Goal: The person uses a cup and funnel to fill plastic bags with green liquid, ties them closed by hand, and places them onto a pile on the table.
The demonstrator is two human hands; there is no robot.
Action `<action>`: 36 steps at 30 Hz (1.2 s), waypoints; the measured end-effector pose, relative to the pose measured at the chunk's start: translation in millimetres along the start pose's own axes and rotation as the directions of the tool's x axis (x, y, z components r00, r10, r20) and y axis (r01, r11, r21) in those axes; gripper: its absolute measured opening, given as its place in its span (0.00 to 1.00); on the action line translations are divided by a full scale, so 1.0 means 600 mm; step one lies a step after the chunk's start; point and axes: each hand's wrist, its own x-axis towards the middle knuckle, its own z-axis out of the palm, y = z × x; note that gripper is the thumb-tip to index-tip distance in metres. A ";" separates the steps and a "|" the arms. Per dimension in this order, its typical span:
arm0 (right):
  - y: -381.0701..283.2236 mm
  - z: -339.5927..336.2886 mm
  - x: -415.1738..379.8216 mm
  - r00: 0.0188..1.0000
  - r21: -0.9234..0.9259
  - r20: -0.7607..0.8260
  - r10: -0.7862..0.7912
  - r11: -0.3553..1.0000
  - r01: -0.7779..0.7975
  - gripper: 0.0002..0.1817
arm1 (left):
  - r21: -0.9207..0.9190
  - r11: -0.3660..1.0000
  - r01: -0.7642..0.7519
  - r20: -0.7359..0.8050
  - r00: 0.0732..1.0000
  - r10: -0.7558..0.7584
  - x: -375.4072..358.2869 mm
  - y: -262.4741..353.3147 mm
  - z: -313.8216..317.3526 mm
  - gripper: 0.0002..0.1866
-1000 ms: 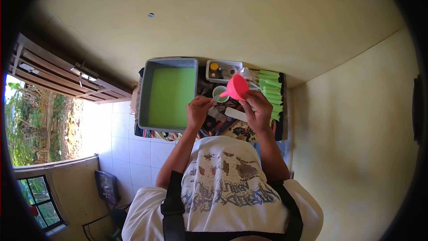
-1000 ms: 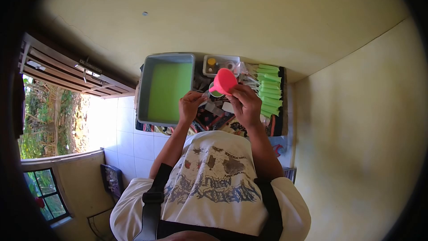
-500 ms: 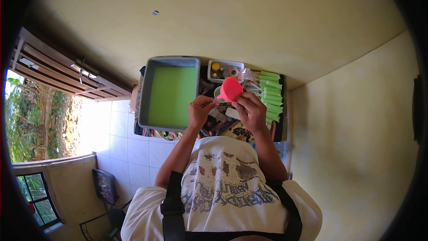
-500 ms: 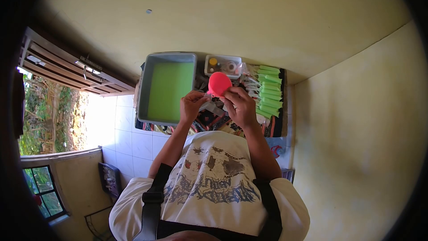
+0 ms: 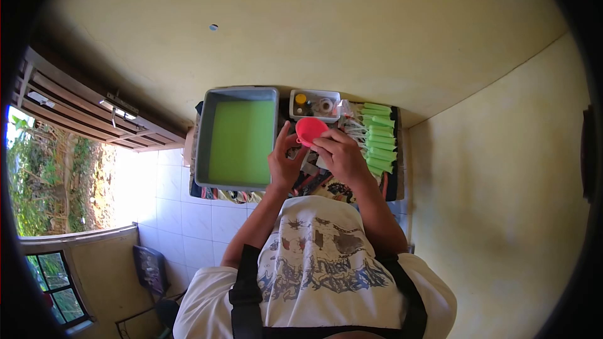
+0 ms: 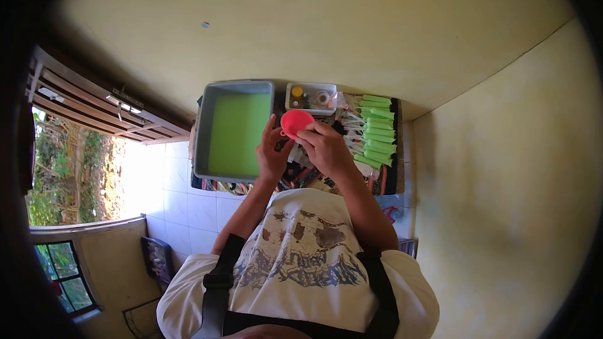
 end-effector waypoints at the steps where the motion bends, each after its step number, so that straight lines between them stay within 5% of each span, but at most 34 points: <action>1: -0.007 -0.001 0.005 1.000 -0.004 0.015 0.011 1.000 -0.011 0.07 | -0.007 0.997 -0.075 -0.039 0.996 0.074 0.001 -0.003 0.007 0.40; 5: -0.017 0.000 0.019 0.995 -0.053 0.095 0.005 0.999 0.000 0.07 | 0.269 0.887 -0.376 -0.020 0.918 0.395 0.007 -0.004 0.002 0.40; 8: -0.011 0.004 0.025 0.986 -0.041 0.159 -0.043 0.998 0.050 0.12 | 0.247 0.900 -0.359 0.038 0.932 0.361 0.006 0.001 -0.007 0.39; 11: -0.031 0.005 0.035 0.995 0.115 -0.034 -0.098 0.988 0.101 0.17 | 0.285 0.888 -0.361 -0.070 0.916 0.395 0.004 -0.019 -0.009 0.38; 14: 0.059 0.040 -0.014 0.984 0.231 -0.124 0.125 0.968 -0.094 0.25 | 0.227 0.929 -0.291 -0.157 0.931 0.330 -0.005 -0.047 -0.019 0.37; 17: 0.165 0.122 -0.055 0.911 -0.004 -0.064 0.408 0.912 -0.409 0.36 | 0.179 0.950 -0.255 -0.214 0.933 0.290 -0.010 -0.058 -0.043 0.36; 18: 0.241 0.180 -0.093 0.960 -0.100 -0.100 0.263 0.957 -0.273 0.51 | 0.163 0.953 -0.254 -0.226 0.931 0.287 -0.013 -0.057 -0.052 0.36; 21: 0.243 0.224 -0.103 0.922 -0.241 -0.026 0.386 0.893 -0.381 0.55 | 0.155 0.957 -0.246 -0.236 0.931 0.277 -0.023 -0.054 -0.080 0.35; 25: 0.327 0.307 -0.124 0.939 -0.146 -0.100 0.328 0.929 -0.340 0.60 | 0.282 0.927 -0.248 -0.226 0.922 0.315 -0.041 -0.054 -0.122 0.35; 30: 0.262 0.300 -0.084 0.948 -0.074 -0.242 0.209 0.970 -0.232 0.55 | 0.206 0.962 -0.177 -0.273 0.934 0.230 -0.056 -0.062 -0.186 0.35; 33: 0.175 0.283 -0.021 0.951 0.021 -0.280 0.133 0.991 -0.133 0.54 | 0.333 0.922 -0.200 -0.264 0.918 0.295 -0.048 -0.067 -0.233 0.35; 36: 0.121 0.298 0.046 0.978 0.041 -0.205 0.035 0.999 -0.027 0.51 | 0.290 0.932 -0.218 -0.280 0.912 0.300 -0.033 -0.070 -0.269 0.36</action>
